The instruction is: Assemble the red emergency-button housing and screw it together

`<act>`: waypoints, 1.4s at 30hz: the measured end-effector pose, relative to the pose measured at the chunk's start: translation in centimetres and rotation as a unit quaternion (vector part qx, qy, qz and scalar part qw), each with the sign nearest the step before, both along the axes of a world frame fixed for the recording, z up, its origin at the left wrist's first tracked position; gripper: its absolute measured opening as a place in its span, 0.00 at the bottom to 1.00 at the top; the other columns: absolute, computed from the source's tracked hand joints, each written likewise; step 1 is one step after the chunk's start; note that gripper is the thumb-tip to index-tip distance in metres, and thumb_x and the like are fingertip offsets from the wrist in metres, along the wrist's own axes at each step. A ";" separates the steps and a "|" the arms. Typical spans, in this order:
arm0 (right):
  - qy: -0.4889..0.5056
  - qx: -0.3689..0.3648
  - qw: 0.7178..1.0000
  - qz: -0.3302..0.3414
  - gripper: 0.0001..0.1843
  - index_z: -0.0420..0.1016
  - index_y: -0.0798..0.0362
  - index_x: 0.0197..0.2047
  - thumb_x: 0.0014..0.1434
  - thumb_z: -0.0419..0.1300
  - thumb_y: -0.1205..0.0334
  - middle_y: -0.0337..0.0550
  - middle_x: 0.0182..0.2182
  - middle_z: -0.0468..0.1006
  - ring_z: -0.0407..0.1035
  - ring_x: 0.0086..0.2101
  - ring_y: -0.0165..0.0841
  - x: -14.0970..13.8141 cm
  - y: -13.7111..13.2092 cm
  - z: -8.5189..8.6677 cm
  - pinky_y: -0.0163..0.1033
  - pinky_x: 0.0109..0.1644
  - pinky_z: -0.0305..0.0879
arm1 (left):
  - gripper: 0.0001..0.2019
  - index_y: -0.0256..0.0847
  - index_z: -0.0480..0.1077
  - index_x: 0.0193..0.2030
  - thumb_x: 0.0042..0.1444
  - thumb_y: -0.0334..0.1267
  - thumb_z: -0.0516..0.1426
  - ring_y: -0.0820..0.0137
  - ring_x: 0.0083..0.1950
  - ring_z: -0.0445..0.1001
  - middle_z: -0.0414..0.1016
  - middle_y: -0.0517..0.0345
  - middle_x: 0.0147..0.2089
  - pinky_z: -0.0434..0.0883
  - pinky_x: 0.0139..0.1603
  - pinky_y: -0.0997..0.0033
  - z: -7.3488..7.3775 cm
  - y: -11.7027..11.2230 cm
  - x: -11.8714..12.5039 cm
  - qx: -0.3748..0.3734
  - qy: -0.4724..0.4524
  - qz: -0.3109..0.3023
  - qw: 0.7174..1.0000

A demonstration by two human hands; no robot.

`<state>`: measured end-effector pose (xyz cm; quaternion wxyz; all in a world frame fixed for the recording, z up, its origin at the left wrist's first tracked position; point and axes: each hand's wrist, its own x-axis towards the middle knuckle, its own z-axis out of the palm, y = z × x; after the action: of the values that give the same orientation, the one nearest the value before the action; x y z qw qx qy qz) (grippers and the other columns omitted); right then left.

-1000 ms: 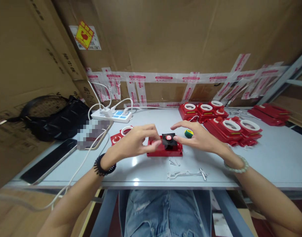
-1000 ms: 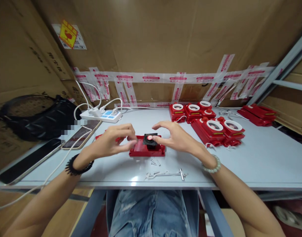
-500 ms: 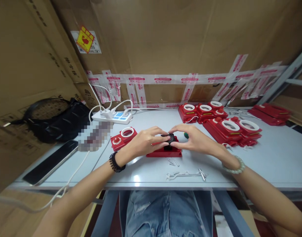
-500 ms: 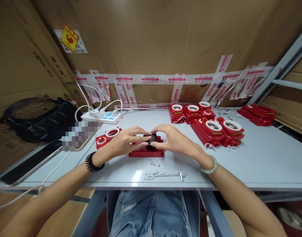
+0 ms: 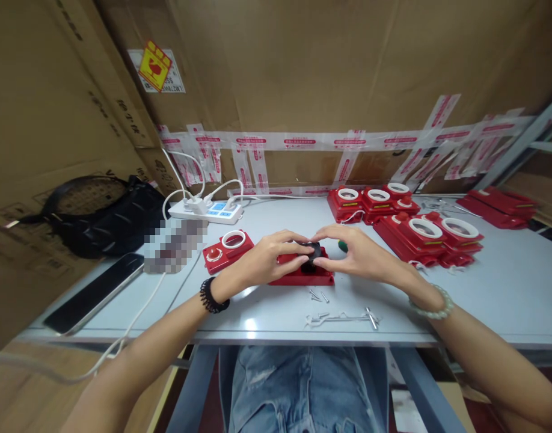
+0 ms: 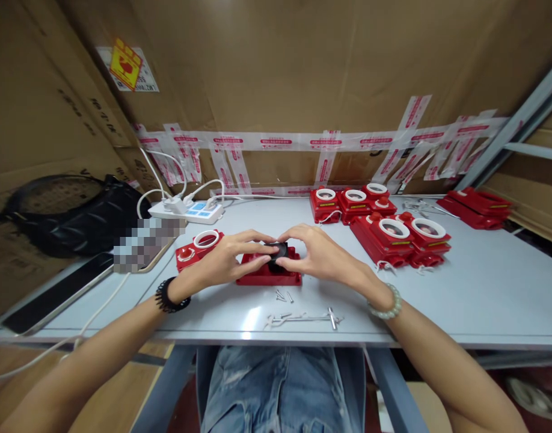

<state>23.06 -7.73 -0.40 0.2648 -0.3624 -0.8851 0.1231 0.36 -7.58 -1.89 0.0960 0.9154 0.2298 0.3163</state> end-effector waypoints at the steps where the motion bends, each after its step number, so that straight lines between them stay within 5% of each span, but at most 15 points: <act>1: 0.000 -0.001 1.000 0.000 0.20 0.74 0.55 0.46 0.53 0.63 0.53 0.47 0.43 0.78 0.72 0.44 0.36 0.0 0.0 0.0 0.42 0.51 0.66 | 0.12 0.36 0.73 0.49 0.61 0.34 0.55 0.67 0.50 0.74 0.75 0.46 0.50 0.73 0.52 0.65 0.0 0.0 0.0 -0.005 -0.003 -0.002 1.000; 9: 0.001 -0.005 1.000 0.001 0.21 0.72 0.55 0.48 0.54 0.62 0.52 0.47 0.45 0.77 0.71 0.46 0.36 0.0 -0.1 0.2 0.42 0.51 0.65 | 0.14 0.39 0.67 0.54 0.61 0.36 0.54 0.67 0.53 0.73 0.74 0.48 0.51 0.70 0.54 0.63 0.3 -0.1 0.0 -0.023 -0.014 -0.005 1.000; 18: -0.007 -0.002 1.000 -0.001 0.25 0.72 0.53 0.50 0.51 0.64 0.50 0.47 0.49 0.76 0.70 0.49 0.37 0.3 0.0 0.0 0.44 0.54 0.64 | 0.30 0.43 0.56 0.62 0.55 0.49 0.59 0.59 0.62 0.65 0.64 0.46 0.62 0.64 0.61 0.54 0.2 -0.5 -0.5 -0.080 0.032 0.055 0.995; 42: -0.017 -0.004 1.000 0.000 0.21 0.72 0.52 0.48 0.54 0.61 0.51 0.47 0.47 0.77 0.70 0.47 0.37 0.2 0.2 -0.5 0.44 0.53 0.64 | 0.27 0.43 0.53 0.63 0.58 0.44 0.56 0.60 0.60 0.67 0.62 0.45 0.62 0.67 0.58 0.56 -0.1 -0.3 -0.5 -0.085 0.041 0.041 0.995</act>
<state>23.24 -7.56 -0.86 0.2483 -0.3654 -0.8890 0.1207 -0.18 -7.91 -2.02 0.1510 0.9057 0.2974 0.2616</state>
